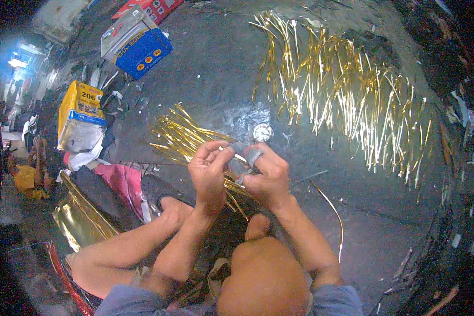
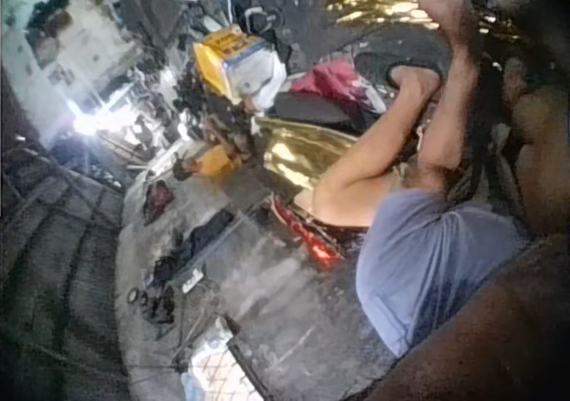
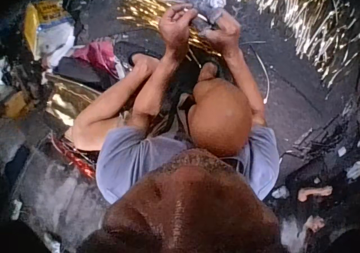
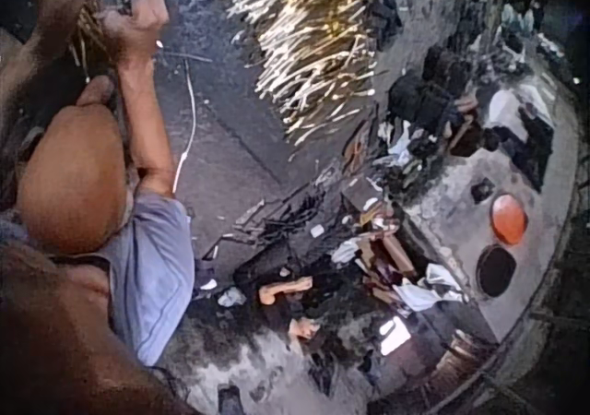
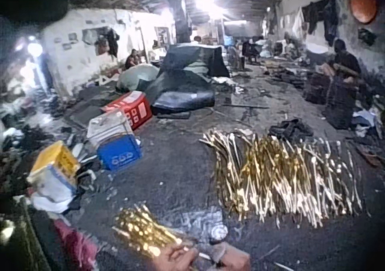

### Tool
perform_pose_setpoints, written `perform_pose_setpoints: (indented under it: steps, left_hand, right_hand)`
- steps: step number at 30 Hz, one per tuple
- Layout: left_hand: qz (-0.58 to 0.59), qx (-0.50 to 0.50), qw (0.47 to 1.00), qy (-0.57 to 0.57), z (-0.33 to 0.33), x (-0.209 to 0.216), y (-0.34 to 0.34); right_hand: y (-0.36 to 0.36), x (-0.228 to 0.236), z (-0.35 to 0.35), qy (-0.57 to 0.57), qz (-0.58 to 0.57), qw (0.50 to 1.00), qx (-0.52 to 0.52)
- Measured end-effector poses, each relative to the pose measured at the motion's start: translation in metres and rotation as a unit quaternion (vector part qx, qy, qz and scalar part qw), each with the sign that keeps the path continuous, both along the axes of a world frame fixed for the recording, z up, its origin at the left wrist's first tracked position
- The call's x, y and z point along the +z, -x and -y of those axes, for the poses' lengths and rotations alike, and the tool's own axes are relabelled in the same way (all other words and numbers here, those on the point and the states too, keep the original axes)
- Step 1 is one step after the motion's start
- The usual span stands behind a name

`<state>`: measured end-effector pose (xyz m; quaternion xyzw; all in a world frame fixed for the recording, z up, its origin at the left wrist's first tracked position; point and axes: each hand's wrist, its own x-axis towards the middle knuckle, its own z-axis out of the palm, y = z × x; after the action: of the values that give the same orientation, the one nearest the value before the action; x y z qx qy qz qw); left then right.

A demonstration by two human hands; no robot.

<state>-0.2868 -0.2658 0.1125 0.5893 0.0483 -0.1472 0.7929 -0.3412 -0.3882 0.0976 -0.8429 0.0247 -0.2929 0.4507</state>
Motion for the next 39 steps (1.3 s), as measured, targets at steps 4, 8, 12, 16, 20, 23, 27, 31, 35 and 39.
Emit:
perform_pose_setpoints:
  steps: [4,8,12,16,20,23,27,31,35,39]
  left_hand:
    - [-0.036,-0.016,0.998,0.041,-0.003,0.002,0.003]
    - [-0.101,-0.059,0.983,0.141,-0.011,0.007,0.006]
    - [-0.043,-0.079,0.989,0.12,-0.014,-0.013,0.009]
    - [-0.077,-0.089,0.983,0.144,-0.013,-0.008,0.003]
    - [0.097,-0.033,0.994,-0.047,-0.023,-0.017,-0.024]
    - [0.133,0.028,0.989,-0.058,-0.031,-0.013,-0.055]
    - [-0.059,0.1,0.984,0.138,-0.061,-0.02,-0.11]
    - [-0.096,0.151,0.977,0.117,-0.094,-0.048,-0.158]
    - [-0.105,0.184,0.976,0.053,-0.126,-0.081,-0.189]
    - [-0.156,0.204,0.967,-0.011,-0.144,-0.11,-0.212]
  right_hand:
    - [0.005,0.002,0.003,0.047,0.019,0.999,-0.013]
    - [0.005,0.009,0.002,0.059,0.064,0.996,-0.018]
    - [0.008,0.021,-0.002,0.028,0.057,0.998,-0.022]
    - [0.014,0.018,0.002,0.036,0.042,0.998,-0.006]
    - [0.018,0.013,0.001,0.029,0.045,0.998,0.032]
    - [0.027,0.012,0.001,0.028,0.031,0.998,0.05]
    - [0.051,0.0,0.004,0.051,-0.017,0.994,0.095]
    - [0.085,-0.013,0.014,0.058,-0.068,0.991,0.103]
    - [0.112,-0.022,0.022,0.049,-0.086,0.986,0.136]
    - [0.136,-0.019,0.029,0.024,-0.175,0.975,0.131]
